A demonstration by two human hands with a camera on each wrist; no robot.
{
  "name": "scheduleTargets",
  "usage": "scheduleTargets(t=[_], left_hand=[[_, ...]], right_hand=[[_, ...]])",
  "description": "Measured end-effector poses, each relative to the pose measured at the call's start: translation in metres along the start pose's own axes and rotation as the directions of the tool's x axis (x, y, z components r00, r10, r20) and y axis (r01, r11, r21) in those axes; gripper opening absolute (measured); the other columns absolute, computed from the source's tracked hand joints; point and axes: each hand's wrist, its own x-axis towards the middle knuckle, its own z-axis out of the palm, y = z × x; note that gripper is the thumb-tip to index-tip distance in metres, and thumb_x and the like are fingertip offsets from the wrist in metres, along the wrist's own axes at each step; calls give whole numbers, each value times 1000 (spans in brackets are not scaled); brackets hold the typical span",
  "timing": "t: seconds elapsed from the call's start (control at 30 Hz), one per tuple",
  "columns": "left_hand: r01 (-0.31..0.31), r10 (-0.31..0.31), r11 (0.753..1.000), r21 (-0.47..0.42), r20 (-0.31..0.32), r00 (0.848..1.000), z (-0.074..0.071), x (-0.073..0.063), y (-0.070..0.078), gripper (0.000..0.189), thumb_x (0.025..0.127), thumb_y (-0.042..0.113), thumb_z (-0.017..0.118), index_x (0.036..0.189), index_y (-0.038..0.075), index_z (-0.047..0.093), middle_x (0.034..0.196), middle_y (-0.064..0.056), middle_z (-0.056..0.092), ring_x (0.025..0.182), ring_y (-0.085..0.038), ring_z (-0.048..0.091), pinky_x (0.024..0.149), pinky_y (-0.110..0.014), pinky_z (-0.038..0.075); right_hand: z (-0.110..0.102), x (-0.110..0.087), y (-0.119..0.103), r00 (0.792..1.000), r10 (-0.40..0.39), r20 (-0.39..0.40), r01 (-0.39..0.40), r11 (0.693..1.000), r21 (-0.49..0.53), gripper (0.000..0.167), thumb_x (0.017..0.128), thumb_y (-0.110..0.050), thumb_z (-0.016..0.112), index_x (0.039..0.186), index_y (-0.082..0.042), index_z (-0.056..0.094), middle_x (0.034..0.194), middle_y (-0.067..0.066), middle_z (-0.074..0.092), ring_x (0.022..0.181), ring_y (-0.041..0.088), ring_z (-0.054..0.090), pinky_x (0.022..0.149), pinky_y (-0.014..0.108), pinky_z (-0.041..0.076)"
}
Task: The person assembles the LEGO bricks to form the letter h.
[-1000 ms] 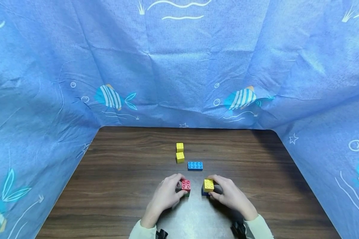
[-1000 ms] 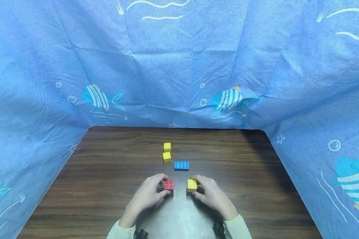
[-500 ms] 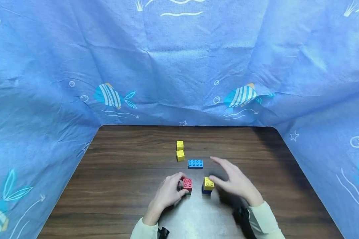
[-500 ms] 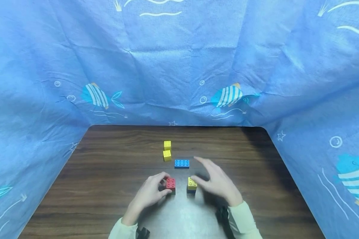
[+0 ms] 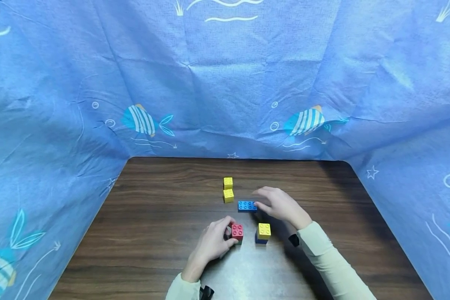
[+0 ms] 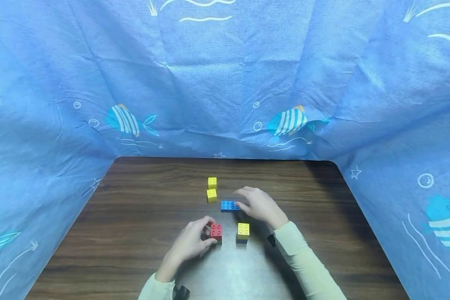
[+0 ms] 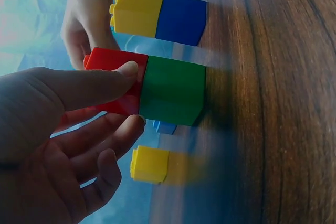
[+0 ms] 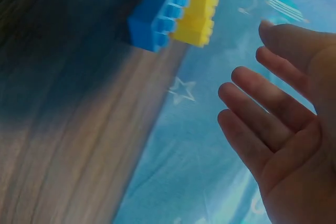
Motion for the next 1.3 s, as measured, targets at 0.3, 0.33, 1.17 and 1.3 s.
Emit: scheduleTargets(t=[0.3,0.33,1.17,1.3], left_hand=[[14,-14,1000,-3,9,1000,0,2,-1,37,80,20,87,110,15,65,83,6,63,74,-13,61,65,-26,45],[15,-15,1000,-4,11,1000,0,2,-1,37,80,20,87,110,15,65,83,6,63,75,-13,61,65,-26,45],[-38,38,999,3,-21,999,2,-3,0,45,85,27,82,124,11,67,101,3,69,84,-12,65,73,-27,51],[-20,21,999,-29,11,1000,2,-3,1,43,87,28,81,123,11,68,101,3,68,85,-11,64,73,-25,50]], right_hand=[[27,12,16,994,-56,96,57,998,-4,32,94,-18,73,125,-7,69,118,7,71,106,22,69,91,42,56],[30,12,17,993,-57,106,57,998,0,33,94,-18,73,125,-7,69,118,7,71,106,22,69,91,42,56],[54,14,27,993,-105,53,102,993,52,34,95,-16,73,127,-9,66,118,9,72,104,22,70,88,41,58],[48,8,24,995,-99,20,97,991,94,32,96,-17,71,128,-12,67,121,7,71,109,21,69,90,41,57]])
